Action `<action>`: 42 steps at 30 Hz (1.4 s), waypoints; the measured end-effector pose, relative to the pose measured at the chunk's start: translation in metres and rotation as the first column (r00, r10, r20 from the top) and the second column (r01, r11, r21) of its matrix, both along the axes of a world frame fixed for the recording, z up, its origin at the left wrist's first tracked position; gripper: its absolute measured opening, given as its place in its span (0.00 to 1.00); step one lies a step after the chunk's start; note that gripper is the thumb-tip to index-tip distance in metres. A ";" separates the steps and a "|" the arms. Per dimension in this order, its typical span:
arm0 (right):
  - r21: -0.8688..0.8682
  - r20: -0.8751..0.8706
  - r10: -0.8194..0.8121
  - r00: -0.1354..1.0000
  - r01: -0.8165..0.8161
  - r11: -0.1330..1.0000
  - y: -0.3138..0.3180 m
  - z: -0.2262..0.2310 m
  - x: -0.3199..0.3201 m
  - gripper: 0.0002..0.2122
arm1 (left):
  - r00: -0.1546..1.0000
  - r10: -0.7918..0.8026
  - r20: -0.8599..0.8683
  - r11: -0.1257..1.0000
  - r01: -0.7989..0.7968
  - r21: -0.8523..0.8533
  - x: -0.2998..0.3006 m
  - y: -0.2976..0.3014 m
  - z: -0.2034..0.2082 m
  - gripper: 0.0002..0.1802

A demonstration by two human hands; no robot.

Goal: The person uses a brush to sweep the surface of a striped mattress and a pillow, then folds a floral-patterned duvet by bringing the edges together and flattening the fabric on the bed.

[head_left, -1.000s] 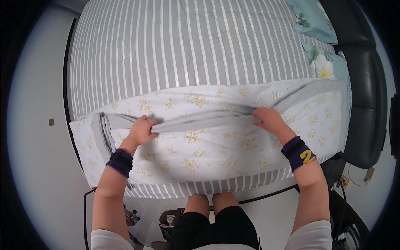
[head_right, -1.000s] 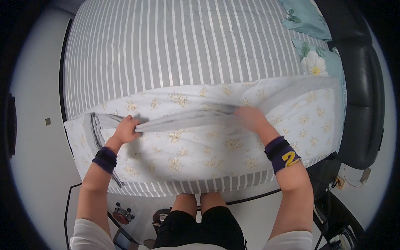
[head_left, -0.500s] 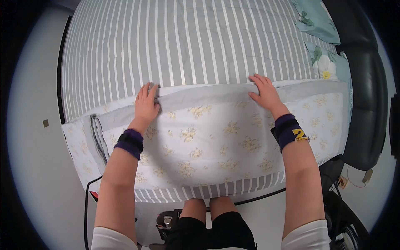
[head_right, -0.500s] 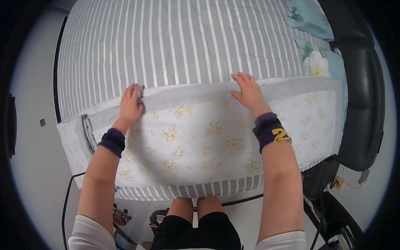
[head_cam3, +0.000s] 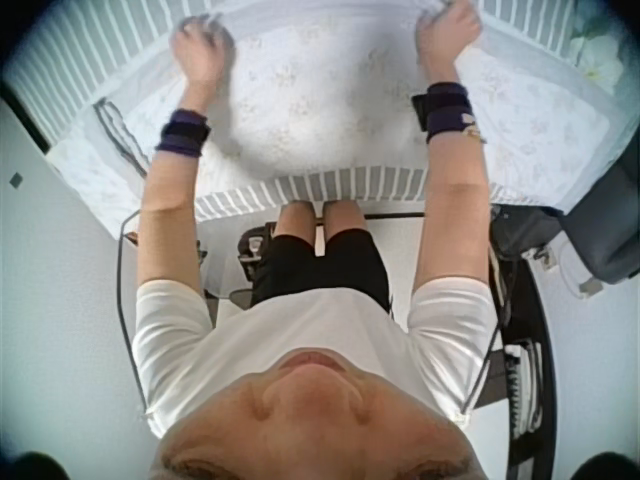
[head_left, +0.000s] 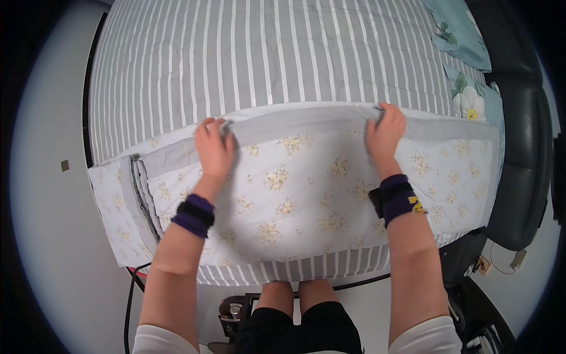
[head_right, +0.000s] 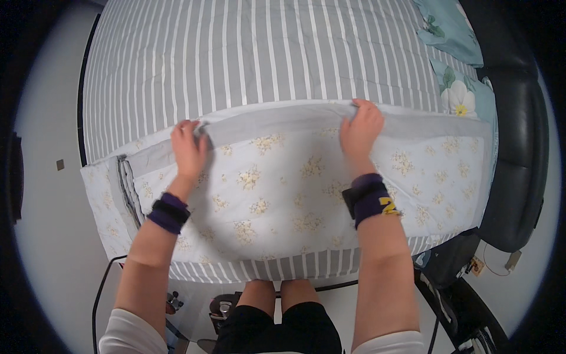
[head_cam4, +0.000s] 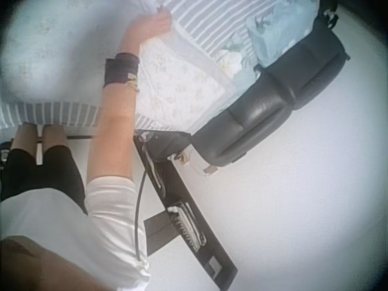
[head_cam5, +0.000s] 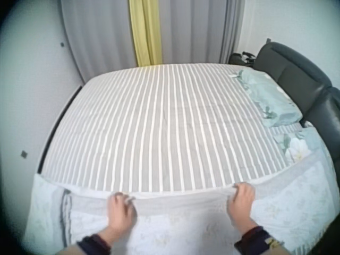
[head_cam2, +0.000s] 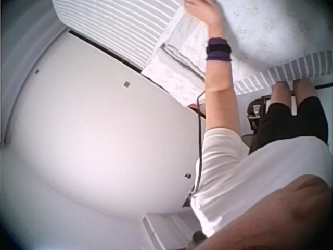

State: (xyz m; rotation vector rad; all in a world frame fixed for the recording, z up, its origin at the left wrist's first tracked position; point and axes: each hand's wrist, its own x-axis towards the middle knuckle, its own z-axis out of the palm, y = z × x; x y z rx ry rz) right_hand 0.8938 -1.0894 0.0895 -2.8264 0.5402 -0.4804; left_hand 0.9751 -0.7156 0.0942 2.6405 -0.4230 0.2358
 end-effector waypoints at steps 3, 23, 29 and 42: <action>0.066 0.001 0.144 0.990 -0.143 0.987 0.040 -0.010 -0.023 0.22 | 0.987 -0.136 -0.080 0.991 0.137 0.010 -0.058 -0.023 -0.002 0.25; 0.496 -0.313 0.075 0.947 0.096 0.863 0.108 0.072 -0.326 0.24 | 0.674 -0.556 -0.487 0.818 0.547 -0.177 -0.292 0.002 0.086 0.28; 0.573 -0.328 -0.069 0.942 0.256 0.779 0.090 0.087 -0.396 0.24 | 0.538 -0.565 -0.625 0.799 0.547 -0.250 -0.347 0.007 0.111 0.26; 0.725 -0.317 -0.573 0.756 0.583 0.367 -0.233 -0.009 -0.501 0.28 | 0.089 -0.051 -0.995 0.857 -0.508 -0.089 -0.422 -0.109 0.031 0.28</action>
